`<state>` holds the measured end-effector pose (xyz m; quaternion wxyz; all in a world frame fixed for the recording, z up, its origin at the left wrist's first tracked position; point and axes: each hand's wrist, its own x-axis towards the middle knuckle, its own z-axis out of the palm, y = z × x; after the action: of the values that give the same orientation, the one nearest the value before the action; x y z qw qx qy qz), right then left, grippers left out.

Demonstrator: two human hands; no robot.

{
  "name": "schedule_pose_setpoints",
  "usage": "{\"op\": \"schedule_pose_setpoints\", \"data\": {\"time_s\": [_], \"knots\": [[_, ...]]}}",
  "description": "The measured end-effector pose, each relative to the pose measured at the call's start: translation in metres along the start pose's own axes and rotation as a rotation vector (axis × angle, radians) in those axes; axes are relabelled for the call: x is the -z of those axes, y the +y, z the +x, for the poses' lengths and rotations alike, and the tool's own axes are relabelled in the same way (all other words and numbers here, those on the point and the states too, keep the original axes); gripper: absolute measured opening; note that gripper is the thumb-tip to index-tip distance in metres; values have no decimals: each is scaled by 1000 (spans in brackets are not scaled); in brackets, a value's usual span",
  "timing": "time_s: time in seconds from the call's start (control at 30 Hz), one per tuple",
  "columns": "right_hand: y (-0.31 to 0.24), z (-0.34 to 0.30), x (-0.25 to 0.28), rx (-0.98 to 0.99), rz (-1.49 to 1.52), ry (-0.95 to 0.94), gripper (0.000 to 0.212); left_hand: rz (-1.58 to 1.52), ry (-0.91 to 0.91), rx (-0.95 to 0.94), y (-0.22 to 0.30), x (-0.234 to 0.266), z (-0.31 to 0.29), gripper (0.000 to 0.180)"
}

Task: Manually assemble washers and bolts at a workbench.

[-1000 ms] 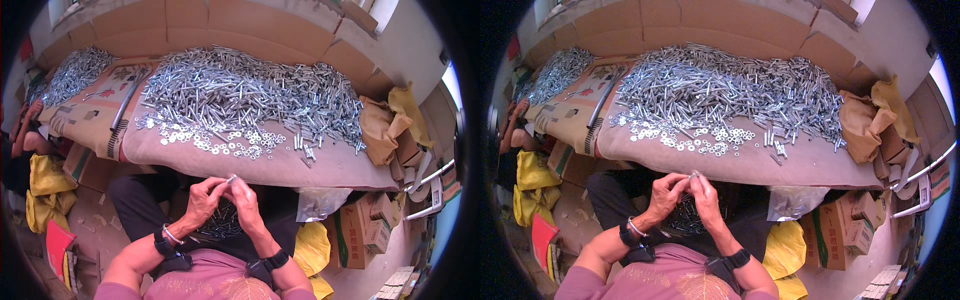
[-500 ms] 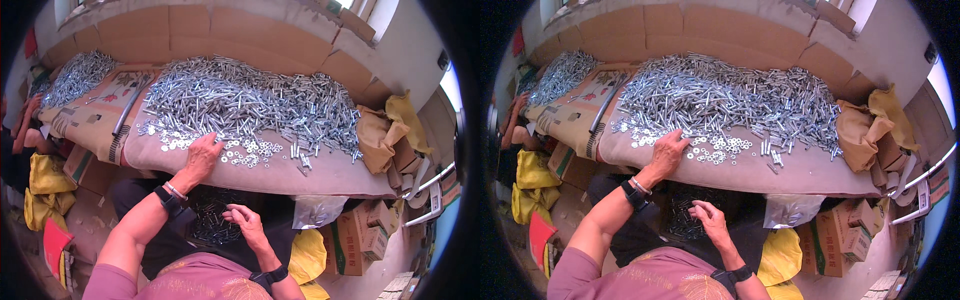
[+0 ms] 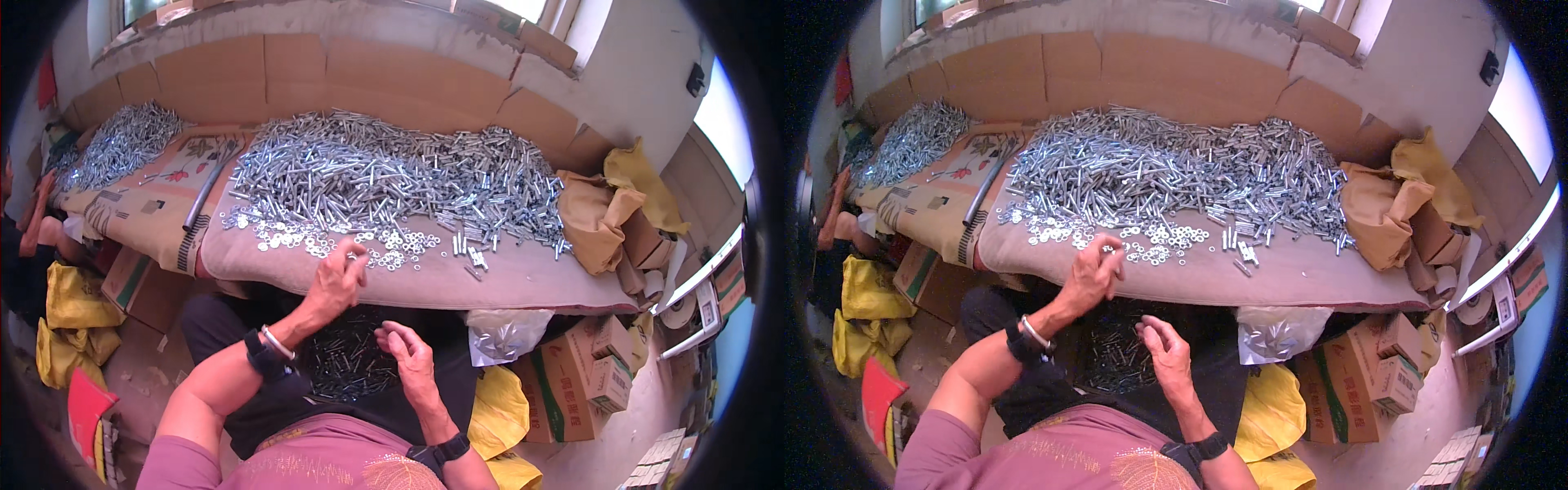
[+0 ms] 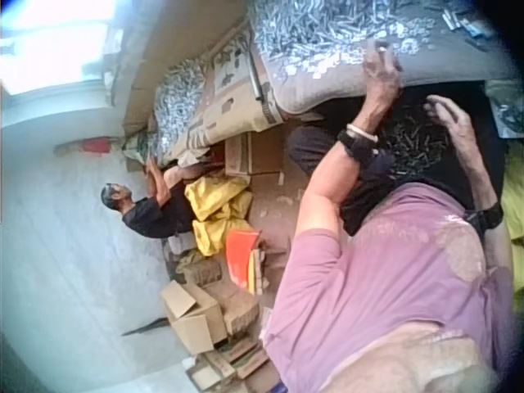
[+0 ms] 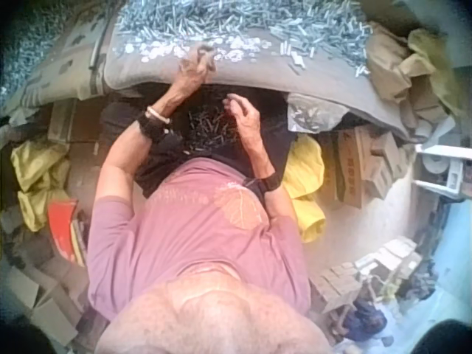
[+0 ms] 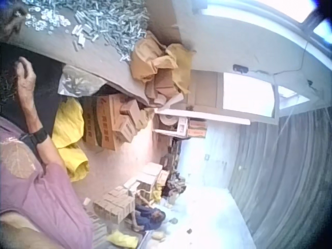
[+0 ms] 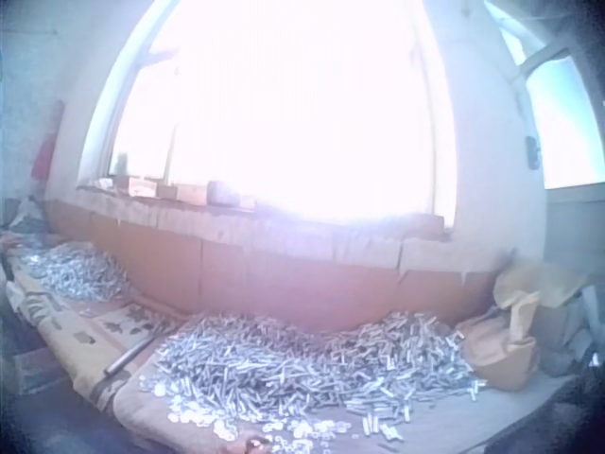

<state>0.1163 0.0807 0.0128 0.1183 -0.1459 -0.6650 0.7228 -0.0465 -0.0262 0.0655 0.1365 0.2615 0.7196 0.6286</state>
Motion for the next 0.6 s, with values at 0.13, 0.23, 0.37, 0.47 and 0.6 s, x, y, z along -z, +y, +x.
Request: {"op": "schedule_pose_setpoints", "data": {"time_s": [0.13,0.23,0.37,0.47,0.6], "knots": [[-7,-3,-3,107,90,96,39,-142,-152,9,9,-28,-47,15],[-2,-4,3,110,326,-14,34,-147,-238,-4,11,-46,-71,13],[-10,-12,8,71,416,-83,34,-153,-263,-18,10,-54,-82,15],[-15,-10,7,52,438,-11,32,-200,-264,-16,15,-58,-84,15],[-13,3,15,76,497,140,31,-96,-233,-12,9,-56,-71,14]]}}
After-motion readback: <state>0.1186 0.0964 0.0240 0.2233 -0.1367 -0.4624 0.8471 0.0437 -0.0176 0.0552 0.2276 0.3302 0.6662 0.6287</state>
